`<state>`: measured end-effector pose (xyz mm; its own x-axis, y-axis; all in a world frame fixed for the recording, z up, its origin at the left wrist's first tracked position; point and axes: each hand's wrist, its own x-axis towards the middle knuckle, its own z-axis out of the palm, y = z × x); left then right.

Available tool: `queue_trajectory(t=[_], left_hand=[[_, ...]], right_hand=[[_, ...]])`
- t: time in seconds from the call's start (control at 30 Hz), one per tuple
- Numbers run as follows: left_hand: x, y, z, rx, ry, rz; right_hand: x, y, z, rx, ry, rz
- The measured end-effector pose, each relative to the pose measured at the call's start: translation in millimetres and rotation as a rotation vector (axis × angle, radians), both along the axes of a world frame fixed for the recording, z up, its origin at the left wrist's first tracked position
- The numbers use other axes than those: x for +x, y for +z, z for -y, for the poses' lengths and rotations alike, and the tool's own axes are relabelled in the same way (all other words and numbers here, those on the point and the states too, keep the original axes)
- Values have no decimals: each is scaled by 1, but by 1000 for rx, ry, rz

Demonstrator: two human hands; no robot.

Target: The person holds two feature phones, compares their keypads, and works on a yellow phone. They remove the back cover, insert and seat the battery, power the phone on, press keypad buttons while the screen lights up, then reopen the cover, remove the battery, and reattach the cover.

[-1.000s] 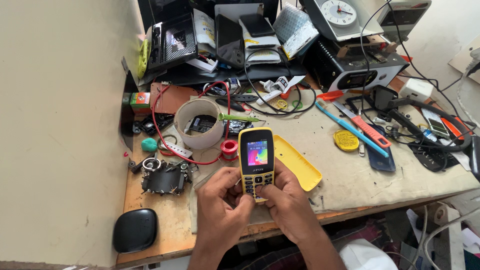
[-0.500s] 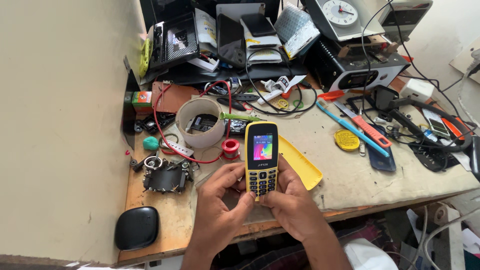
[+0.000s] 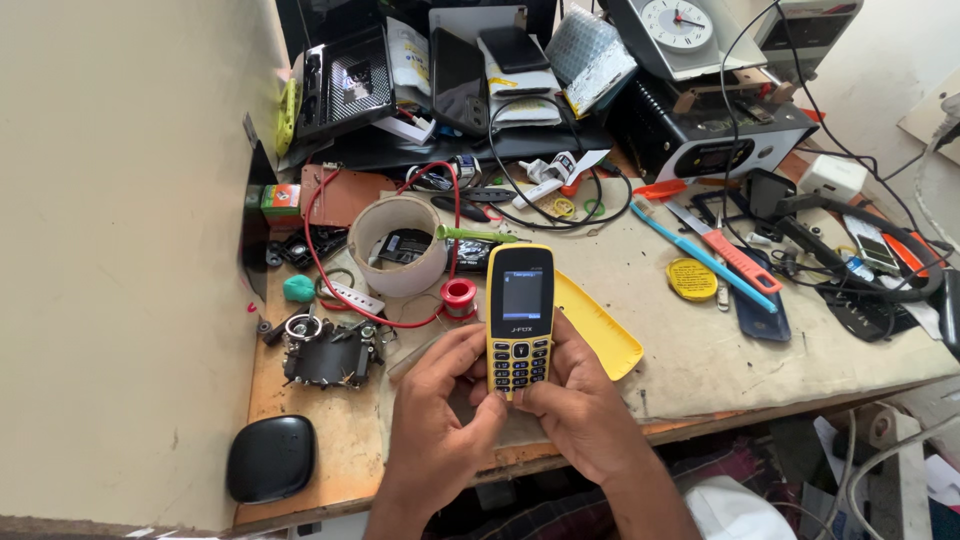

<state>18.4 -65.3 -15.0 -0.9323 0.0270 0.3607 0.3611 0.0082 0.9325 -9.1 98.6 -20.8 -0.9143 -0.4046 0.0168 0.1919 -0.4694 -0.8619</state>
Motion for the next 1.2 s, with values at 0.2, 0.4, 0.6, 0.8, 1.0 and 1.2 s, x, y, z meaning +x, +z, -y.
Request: queue_trajectory(t=[0.2, 0.4, 0.6, 0.8, 1.0, 1.2], left_hand=[[0, 1, -4, -5, 7, 2], [1, 4, -5, -19, 15, 2], [2, 9, -7, -41, 54, 23], [2, 11, -13, -112, 135, 126], [-1, 9, -16, -67, 171, 102], [2, 10, -12, -113, 166, 40]], right_hand=[[0, 0, -2, -22, -16, 21], [0, -2, -2, -44, -7, 9], [1, -2, -3, -45, -10, 1], [-1, -7, -2, -29, -14, -5], [-1, -11, -1, -9, -70, 35], [-1, -8, -2, -44, -7, 13]])
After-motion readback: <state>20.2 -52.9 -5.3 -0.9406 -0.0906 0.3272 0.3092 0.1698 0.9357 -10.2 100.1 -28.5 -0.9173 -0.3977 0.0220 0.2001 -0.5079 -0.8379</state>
